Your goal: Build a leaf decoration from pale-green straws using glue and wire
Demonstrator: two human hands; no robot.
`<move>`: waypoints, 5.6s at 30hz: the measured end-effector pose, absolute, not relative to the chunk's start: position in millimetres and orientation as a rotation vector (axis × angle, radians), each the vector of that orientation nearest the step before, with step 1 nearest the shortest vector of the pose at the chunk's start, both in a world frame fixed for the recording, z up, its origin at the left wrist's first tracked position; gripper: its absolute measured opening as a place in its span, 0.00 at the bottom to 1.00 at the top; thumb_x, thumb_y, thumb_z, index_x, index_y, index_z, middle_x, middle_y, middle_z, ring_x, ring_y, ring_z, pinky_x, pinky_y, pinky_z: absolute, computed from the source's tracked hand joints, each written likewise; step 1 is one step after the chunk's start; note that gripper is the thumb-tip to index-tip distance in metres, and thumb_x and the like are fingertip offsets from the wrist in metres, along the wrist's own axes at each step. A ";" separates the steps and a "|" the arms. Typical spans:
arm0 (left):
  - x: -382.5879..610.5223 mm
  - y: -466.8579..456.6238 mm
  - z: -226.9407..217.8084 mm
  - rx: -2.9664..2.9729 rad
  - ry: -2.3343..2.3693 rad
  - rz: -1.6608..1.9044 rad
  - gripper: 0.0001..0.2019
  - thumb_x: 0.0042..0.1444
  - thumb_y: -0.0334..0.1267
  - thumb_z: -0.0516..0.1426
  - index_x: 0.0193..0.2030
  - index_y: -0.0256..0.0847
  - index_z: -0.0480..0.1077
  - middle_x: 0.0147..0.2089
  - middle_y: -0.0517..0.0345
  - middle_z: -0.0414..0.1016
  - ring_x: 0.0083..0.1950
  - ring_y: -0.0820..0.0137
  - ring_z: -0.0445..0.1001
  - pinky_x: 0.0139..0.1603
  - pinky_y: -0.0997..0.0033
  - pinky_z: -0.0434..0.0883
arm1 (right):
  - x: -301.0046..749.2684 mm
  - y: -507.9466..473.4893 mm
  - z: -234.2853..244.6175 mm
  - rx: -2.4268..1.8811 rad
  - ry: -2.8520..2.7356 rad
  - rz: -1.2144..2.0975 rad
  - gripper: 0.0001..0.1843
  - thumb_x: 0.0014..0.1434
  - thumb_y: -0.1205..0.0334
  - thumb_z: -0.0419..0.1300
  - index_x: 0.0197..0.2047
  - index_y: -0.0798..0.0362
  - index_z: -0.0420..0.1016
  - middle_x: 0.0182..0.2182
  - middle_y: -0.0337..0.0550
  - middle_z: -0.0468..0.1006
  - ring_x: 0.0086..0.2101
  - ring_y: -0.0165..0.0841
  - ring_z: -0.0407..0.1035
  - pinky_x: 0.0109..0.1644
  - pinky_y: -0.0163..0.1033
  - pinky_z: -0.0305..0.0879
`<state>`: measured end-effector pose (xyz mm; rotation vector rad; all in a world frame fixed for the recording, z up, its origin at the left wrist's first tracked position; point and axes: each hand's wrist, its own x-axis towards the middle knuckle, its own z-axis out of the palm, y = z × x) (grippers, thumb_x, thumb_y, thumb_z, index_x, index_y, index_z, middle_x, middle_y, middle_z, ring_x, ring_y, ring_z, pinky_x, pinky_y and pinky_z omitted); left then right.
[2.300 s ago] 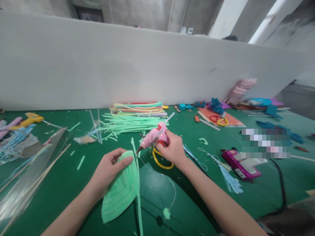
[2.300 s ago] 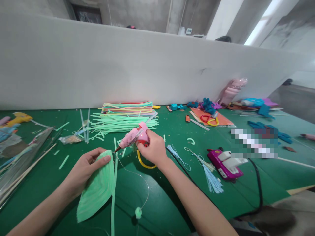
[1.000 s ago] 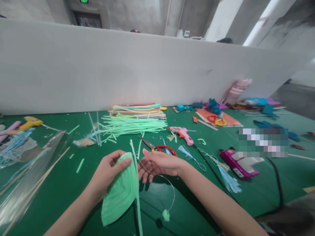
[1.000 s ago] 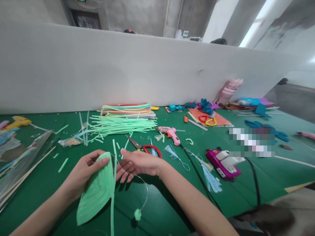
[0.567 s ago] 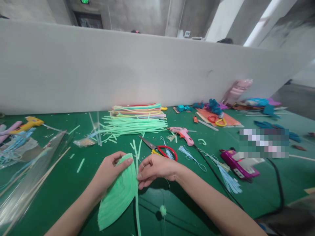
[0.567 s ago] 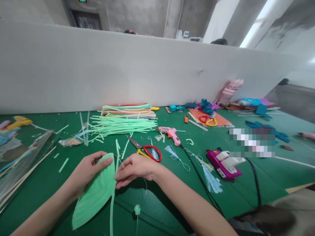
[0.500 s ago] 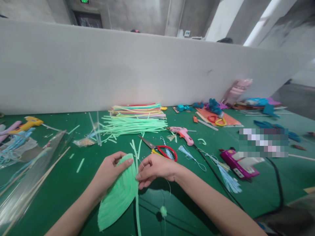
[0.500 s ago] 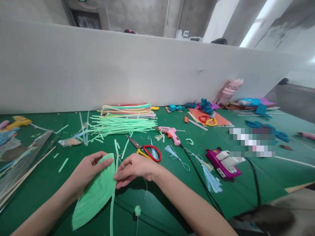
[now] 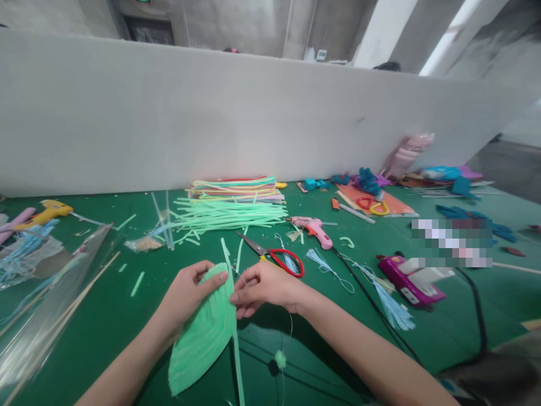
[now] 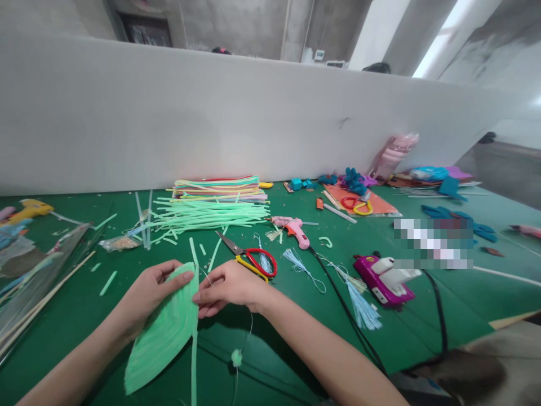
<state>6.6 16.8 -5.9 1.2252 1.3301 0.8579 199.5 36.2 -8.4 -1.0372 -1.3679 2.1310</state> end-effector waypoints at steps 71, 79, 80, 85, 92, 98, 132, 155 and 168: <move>11.6 16.2 -0.8 0.983 1.237 0.852 0.12 0.48 0.47 0.64 0.27 0.39 0.72 0.23 0.62 0.71 0.23 0.74 0.67 0.24 0.77 0.64 | 191.8 33.7 -2.3 -1.079 -1.146 1.917 0.24 0.29 0.55 0.77 0.29 0.59 0.77 0.23 0.39 0.77 0.25 0.27 0.72 0.33 0.35 0.72; 10.6 16.6 -0.8 1.064 1.259 0.812 0.13 0.48 0.48 0.63 0.29 0.39 0.75 0.26 0.60 0.73 0.26 0.74 0.68 0.26 0.76 0.64 | 192.4 35.7 -5.2 -1.114 -1.143 1.924 0.22 0.30 0.57 0.77 0.27 0.59 0.76 0.22 0.37 0.76 0.24 0.27 0.72 0.34 0.34 0.73; 10.8 16.8 -1.0 1.076 1.264 0.809 0.13 0.48 0.48 0.63 0.29 0.38 0.75 0.26 0.60 0.73 0.26 0.73 0.68 0.26 0.76 0.63 | 192.8 36.0 -5.8 -1.112 -1.143 1.931 0.22 0.30 0.58 0.77 0.27 0.59 0.76 0.22 0.37 0.76 0.24 0.27 0.72 0.34 0.34 0.73; 11.7 16.9 -0.2 1.090 1.277 0.779 0.14 0.47 0.49 0.64 0.30 0.39 0.75 0.26 0.59 0.74 0.26 0.73 0.67 0.27 0.76 0.63 | 194.3 37.0 -8.0 -1.100 -1.138 1.960 0.22 0.29 0.59 0.77 0.26 0.59 0.76 0.22 0.38 0.77 0.24 0.26 0.73 0.33 0.33 0.74; 13.0 15.4 4.1 1.305 1.326 0.773 0.15 0.52 0.51 0.60 0.27 0.40 0.72 0.25 0.64 0.69 0.28 0.75 0.63 0.28 0.77 0.60 | 196.5 37.2 -4.8 -1.104 -1.150 1.995 0.21 0.31 0.60 0.77 0.28 0.60 0.77 0.23 0.38 0.78 0.25 0.26 0.74 0.34 0.32 0.74; 13.3 13.9 3.6 1.304 1.351 0.747 0.16 0.52 0.52 0.59 0.27 0.40 0.70 0.24 0.64 0.68 0.26 0.74 0.62 0.27 0.76 0.59 | 200.7 39.6 -5.3 -1.065 -1.187 2.031 0.21 0.35 0.57 0.76 0.31 0.60 0.79 0.25 0.40 0.79 0.25 0.27 0.75 0.34 0.32 0.75; 14.3 15.2 2.8 1.297 1.359 0.762 0.16 0.49 0.52 0.61 0.25 0.40 0.70 0.24 0.65 0.63 0.26 0.74 0.59 0.26 0.76 0.56 | 202.7 41.3 -7.8 -1.048 -1.124 2.041 0.22 0.34 0.60 0.76 0.32 0.58 0.76 0.26 0.40 0.80 0.27 0.28 0.75 0.35 0.34 0.75; 15.3 16.5 0.7 1.361 1.350 0.727 0.16 0.51 0.52 0.59 0.28 0.40 0.73 0.26 0.63 0.69 0.28 0.72 0.64 0.29 0.75 0.59 | 197.4 37.1 -5.4 -1.108 -1.119 1.943 0.22 0.35 0.63 0.76 0.32 0.58 0.73 0.22 0.38 0.78 0.23 0.27 0.74 0.32 0.34 0.75; 15.1 18.7 -0.3 1.482 1.385 0.805 0.14 0.51 0.50 0.59 0.27 0.40 0.74 0.26 0.59 0.72 0.29 0.69 0.66 0.30 0.74 0.61 | 192.3 35.1 -2.6 -1.119 -1.195 1.859 0.23 0.33 0.61 0.76 0.28 0.56 0.69 0.19 0.33 0.75 0.23 0.26 0.72 0.33 0.34 0.73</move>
